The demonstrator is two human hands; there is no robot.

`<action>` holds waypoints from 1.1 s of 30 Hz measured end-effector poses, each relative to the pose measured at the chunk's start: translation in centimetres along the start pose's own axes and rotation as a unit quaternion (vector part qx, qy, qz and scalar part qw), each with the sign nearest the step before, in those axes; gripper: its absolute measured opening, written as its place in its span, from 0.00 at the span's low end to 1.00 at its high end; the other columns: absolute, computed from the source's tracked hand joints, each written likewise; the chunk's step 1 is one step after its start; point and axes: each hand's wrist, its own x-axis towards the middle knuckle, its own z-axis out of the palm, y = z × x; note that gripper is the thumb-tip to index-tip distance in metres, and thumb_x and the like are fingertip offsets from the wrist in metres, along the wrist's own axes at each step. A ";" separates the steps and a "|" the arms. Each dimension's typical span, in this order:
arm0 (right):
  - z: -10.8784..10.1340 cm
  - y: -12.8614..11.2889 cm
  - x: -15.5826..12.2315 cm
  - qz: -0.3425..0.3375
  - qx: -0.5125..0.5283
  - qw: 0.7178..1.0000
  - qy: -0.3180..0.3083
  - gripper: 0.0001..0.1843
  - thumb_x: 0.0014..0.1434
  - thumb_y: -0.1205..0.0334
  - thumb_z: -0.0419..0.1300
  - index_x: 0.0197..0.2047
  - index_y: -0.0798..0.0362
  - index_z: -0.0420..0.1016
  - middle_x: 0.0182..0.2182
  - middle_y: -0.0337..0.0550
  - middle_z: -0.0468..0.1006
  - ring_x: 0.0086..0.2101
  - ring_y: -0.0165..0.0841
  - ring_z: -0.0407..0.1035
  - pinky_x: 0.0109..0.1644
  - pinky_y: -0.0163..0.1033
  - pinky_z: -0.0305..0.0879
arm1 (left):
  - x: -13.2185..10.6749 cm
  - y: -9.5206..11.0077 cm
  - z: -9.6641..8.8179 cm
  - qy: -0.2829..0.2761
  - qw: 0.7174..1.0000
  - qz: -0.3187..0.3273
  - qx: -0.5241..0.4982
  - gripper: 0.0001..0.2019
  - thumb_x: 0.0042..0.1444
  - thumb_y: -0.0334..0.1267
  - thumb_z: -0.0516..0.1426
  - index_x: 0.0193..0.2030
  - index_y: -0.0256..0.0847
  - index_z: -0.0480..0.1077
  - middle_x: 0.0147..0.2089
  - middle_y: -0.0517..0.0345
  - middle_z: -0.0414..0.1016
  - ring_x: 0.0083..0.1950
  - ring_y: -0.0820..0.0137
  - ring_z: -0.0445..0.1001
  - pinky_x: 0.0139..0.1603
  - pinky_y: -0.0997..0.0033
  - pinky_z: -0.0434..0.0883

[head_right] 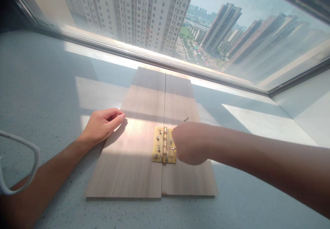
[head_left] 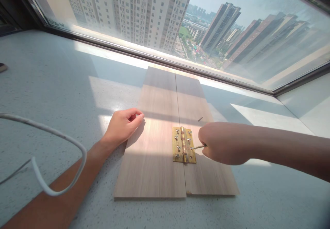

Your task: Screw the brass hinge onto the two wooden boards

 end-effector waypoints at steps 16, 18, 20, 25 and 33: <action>3.3 3.0 0.6 -0.255 -0.269 0.905 0.207 0.12 0.53 0.79 0.57 0.25 0.53 0.71 0.21 0.40 0.70 0.21 0.30 0.56 0.27 0.40 0.40 | 0.1 -0.2 0.1 0.008 1.000 -0.004 -0.013 0.12 0.56 0.43 0.54 0.29 0.39 0.75 0.20 0.61 0.68 0.24 0.72 0.64 0.27 0.70 0.59; 2.7 2.2 0.6 -0.218 -0.253 0.928 0.162 0.13 0.50 0.81 0.58 0.24 0.53 0.71 0.19 0.39 0.69 0.19 0.29 0.54 0.26 0.39 0.41 | 0.2 -0.1 0.1 0.008 1.000 -0.007 -0.016 0.13 0.56 0.43 0.55 0.29 0.39 0.75 0.20 0.61 0.68 0.24 0.72 0.64 0.26 0.70 0.60; 2.5 1.4 0.5 -0.166 -0.213 0.953 0.137 0.14 0.47 0.83 0.58 0.24 0.53 0.71 0.18 0.38 0.67 0.17 0.27 0.52 0.25 0.38 0.42 | 0.1 -0.1 0.1 0.006 1.000 -0.007 -0.018 0.12 0.56 0.43 0.55 0.29 0.39 0.75 0.20 0.61 0.68 0.24 0.72 0.64 0.26 0.71 0.60; 3.4 0.0 0.4 -0.005 -0.060 0.988 0.142 0.12 0.50 0.76 0.58 0.20 0.53 0.68 0.14 0.38 0.61 0.15 0.27 0.52 0.23 0.37 0.43 | 0.2 0.1 -0.1 0.009 1.000 -0.011 -0.014 0.13 0.56 0.43 0.55 0.28 0.40 0.75 0.18 0.63 0.66 0.22 0.73 0.62 0.25 0.71 0.57; 4.2 0.5 -0.8 -0.062 -0.087 0.984 0.144 0.14 0.46 0.79 0.59 0.33 0.52 0.71 0.20 0.38 0.68 0.18 0.29 0.56 0.22 0.38 0.41 | 0.1 0.1 0.0 0.010 1.000 -0.010 -0.014 0.12 0.56 0.43 0.55 0.29 0.40 0.75 0.19 0.62 0.68 0.22 0.73 0.63 0.25 0.71 0.59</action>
